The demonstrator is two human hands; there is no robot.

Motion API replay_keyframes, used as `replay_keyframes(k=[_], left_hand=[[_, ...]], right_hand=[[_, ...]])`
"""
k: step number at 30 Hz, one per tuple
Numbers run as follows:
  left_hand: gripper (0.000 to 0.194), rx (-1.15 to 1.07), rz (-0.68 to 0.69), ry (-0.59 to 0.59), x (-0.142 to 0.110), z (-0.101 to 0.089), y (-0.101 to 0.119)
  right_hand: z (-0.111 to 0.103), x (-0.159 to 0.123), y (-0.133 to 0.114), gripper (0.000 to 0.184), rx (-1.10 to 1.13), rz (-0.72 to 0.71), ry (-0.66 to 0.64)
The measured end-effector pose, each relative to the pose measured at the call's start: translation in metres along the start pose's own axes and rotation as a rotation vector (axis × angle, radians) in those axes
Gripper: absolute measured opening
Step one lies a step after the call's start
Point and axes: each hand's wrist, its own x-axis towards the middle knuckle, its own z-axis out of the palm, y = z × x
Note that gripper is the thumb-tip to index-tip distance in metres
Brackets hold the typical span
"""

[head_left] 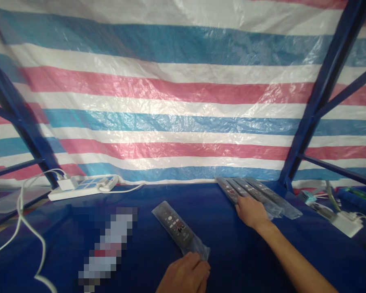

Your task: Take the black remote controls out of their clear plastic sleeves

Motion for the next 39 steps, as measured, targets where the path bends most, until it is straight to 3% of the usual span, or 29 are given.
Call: replay_keyframes(k=[6,10,15,18,22,28,33,39], left_hand=[[0.027,-0.061,-0.264,-0.176,0.028,-0.043,0.002],[0.027,0.018,-0.494,-0.232,0.063,-0.058,-0.017],[0.032,0.193,-0.65,-0.285,0.095,-0.04,-0.068],[0.031,0.187,-0.754,-0.357,0.105,-0.026,-0.096],[0.026,0.109,-0.826,-0.415,0.113,-0.014,-0.119],[0.019,0.042,-0.855,-0.374,0.118,-0.005,-0.128],[0.025,0.058,-0.855,-0.297,0.117,-0.005,-0.127],[0.019,0.017,-0.829,-0.357,0.113,-0.005,-0.13]], right_hand=[[0.003,-0.008,-0.014,0.023,0.069,-0.194,-0.062],[0.002,-0.022,-0.029,0.021,0.26,-0.361,-0.108],[0.003,-0.041,-0.051,0.022,0.521,-0.538,-0.247],[0.001,-0.044,-0.053,0.02,0.634,-0.58,-0.304],[-0.004,-0.036,-0.042,0.029,0.677,-0.525,-0.187],[-0.007,-0.025,-0.028,0.035,0.632,-0.446,-0.05],[-0.005,-0.024,-0.026,0.036,0.588,-0.437,-0.001],[-0.001,-0.024,-0.025,0.036,0.544,-0.436,0.018]])
